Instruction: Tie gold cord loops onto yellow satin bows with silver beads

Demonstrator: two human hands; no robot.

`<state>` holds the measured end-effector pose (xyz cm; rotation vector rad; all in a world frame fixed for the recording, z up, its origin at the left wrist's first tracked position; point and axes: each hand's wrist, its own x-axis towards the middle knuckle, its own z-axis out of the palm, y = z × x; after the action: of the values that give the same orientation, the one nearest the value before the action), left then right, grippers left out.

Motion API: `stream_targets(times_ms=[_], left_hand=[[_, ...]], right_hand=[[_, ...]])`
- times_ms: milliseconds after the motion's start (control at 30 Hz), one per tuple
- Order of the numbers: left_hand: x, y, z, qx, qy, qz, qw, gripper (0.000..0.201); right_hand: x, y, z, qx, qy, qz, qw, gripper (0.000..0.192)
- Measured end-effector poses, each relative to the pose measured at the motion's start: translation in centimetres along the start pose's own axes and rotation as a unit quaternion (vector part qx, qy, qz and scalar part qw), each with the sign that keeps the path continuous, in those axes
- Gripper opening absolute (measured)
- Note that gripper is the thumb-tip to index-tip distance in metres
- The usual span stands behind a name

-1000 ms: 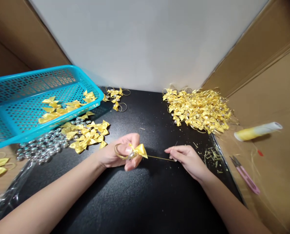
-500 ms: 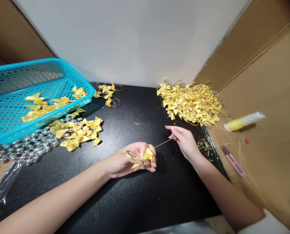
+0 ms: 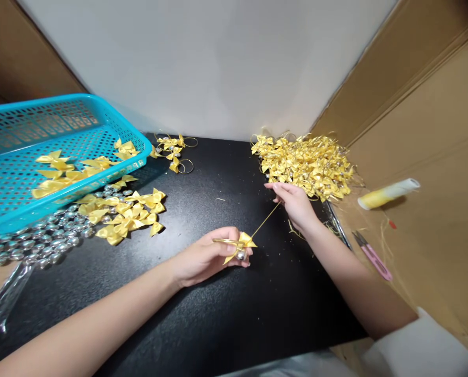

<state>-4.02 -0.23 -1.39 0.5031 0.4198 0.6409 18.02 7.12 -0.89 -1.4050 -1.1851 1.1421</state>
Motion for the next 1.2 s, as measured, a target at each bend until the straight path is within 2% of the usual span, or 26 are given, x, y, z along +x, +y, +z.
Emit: stream_targets(times_ms=[167, 300, 467, 567, 700, 767, 833, 933, 1000, 1100, 1200], left_hand=[[0.2, 0.1, 0.0, 0.088, 0.062, 0.059, 0.992, 0.028], [0.2, 0.3, 0.1, 0.2, 0.086, 0.105, 0.97, 0.022], [0.3, 0.4, 0.1, 0.299, 0.116, 0.146, 0.936, 0.023], [0.2, 0.3, 0.0, 0.328, 0.117, 0.158, 0.924, 0.023], [0.0, 0.2, 0.0, 0.391, 0.123, 0.151, 0.9, 0.025], [0.0, 0.3, -0.1, 0.446, 0.143, 0.154, 0.87, 0.028], [0.0, 0.4, -0.4, 0.511, 0.166, 0.172, 0.825, 0.03], [0.2, 0.5, -0.8, 0.587, 0.191, 0.212, 0.758, 0.029], [0.3, 0.6, -0.9, 0.603, 0.207, 0.229, 0.736, 0.028], [0.4, 0.6, -0.9, 0.621, 0.228, 0.236, 0.711, 0.028], [0.4, 0.6, -1.0, 0.686, 0.25, 0.209, 0.65, 0.027]], right_hand=[[-1.0, -0.6, -0.9, 0.061, 0.025, -0.014, 0.998, 0.027], [-3.2, -3.1, -2.7, 0.173, 0.043, -0.102, 0.979, 0.017], [-6.8, -6.9, -4.3, 0.217, 0.023, -0.195, 0.956, 0.039], [-8.0, -7.4, -4.6, 0.213, 0.024, -0.191, 0.958, 0.04], [-7.5, -6.2, -5.1, 0.213, 0.007, -0.172, 0.962, 0.033], [-6.8, -5.6, -5.7, 0.236, 0.015, -0.154, 0.959, 0.03], [-6.3, -5.3, -6.3, 0.272, 0.039, -0.151, 0.95, 0.027], [-5.9, -5.0, -6.8, 0.283, 0.054, -0.19, 0.939, 0.024], [-5.9, -4.8, -6.6, 0.255, 0.031, -0.198, 0.946, 0.024], [-5.9, -3.9, -5.7, 0.19, -0.023, -0.158, 0.969, 0.022], [-6.2, -2.7, -4.5, 0.111, -0.08, -0.095, 0.986, 0.023]])
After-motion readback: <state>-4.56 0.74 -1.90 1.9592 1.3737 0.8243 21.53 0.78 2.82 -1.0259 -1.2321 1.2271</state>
